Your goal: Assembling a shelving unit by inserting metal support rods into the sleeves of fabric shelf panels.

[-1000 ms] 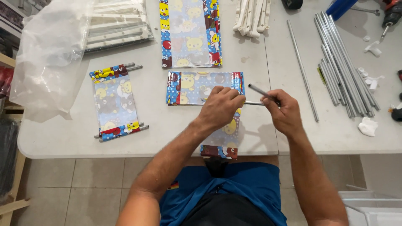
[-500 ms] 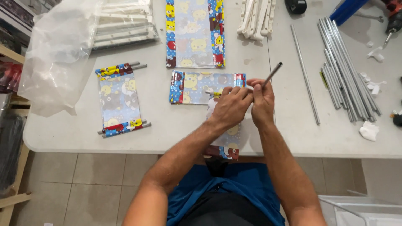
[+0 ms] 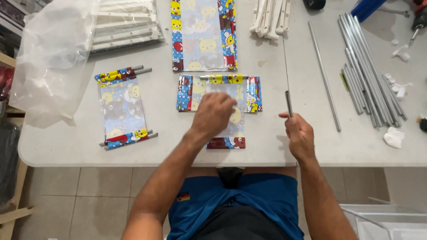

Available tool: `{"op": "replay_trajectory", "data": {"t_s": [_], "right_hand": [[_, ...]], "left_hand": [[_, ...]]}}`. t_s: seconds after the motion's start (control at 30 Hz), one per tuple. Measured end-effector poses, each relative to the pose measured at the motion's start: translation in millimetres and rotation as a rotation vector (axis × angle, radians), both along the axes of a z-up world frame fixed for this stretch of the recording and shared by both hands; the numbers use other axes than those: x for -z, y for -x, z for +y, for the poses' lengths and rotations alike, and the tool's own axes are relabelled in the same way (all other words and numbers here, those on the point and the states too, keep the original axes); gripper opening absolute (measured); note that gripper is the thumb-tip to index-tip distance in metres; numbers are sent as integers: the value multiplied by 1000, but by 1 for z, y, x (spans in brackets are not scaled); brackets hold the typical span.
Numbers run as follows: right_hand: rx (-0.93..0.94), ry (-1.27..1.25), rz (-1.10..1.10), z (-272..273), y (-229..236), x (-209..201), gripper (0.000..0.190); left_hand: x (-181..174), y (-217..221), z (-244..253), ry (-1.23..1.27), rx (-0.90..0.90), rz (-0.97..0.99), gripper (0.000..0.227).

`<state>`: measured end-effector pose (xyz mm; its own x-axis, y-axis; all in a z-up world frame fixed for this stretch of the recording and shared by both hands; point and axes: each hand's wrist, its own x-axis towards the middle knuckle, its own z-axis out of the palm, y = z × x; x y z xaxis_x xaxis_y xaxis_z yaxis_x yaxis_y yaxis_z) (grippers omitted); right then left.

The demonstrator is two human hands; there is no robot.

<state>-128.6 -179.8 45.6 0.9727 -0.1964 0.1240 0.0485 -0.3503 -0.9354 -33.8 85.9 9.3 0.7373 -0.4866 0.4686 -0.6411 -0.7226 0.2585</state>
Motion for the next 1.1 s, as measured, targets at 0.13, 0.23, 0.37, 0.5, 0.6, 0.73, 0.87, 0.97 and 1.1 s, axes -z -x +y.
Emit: {"op": "replay_trajectory", "data": {"t_s": [0.13, 0.23, 0.37, 0.5, 0.6, 0.73, 0.87, 0.97, 1.1], "right_hand": [[-158, 169, 153, -25, 37, 28, 23], [-172, 198, 208, -20, 54, 27, 22], [-142, 219, 258, -7, 71, 16, 21], [-218, 417, 270, 1, 72, 3, 20], [-233, 422, 309, 0, 81, -1, 20], [-214, 353, 322, -11, 87, 5, 20], [-231, 300, 331, -7, 95, 3, 19], [-265, 303, 386, 2, 104, -2, 20], [-366, 359, 677, 7, 115, -4, 25]], "left_hand": [[-1, 85, 3, 2, 188, 192, 30], [14, 93, 1, 63, 160, 223, 41], [45, 98, -5, 84, 118, 179, 20], [37, 97, -4, 89, 76, 157, 19], [21, 110, -2, 87, 148, 209, 31], [21, 133, 5, 38, 237, 184, 35], [26, 141, 6, 112, 197, 89, 22], [15, 139, 5, 168, 165, 58, 19], [2, 137, 7, 236, 246, 118, 10]]}}
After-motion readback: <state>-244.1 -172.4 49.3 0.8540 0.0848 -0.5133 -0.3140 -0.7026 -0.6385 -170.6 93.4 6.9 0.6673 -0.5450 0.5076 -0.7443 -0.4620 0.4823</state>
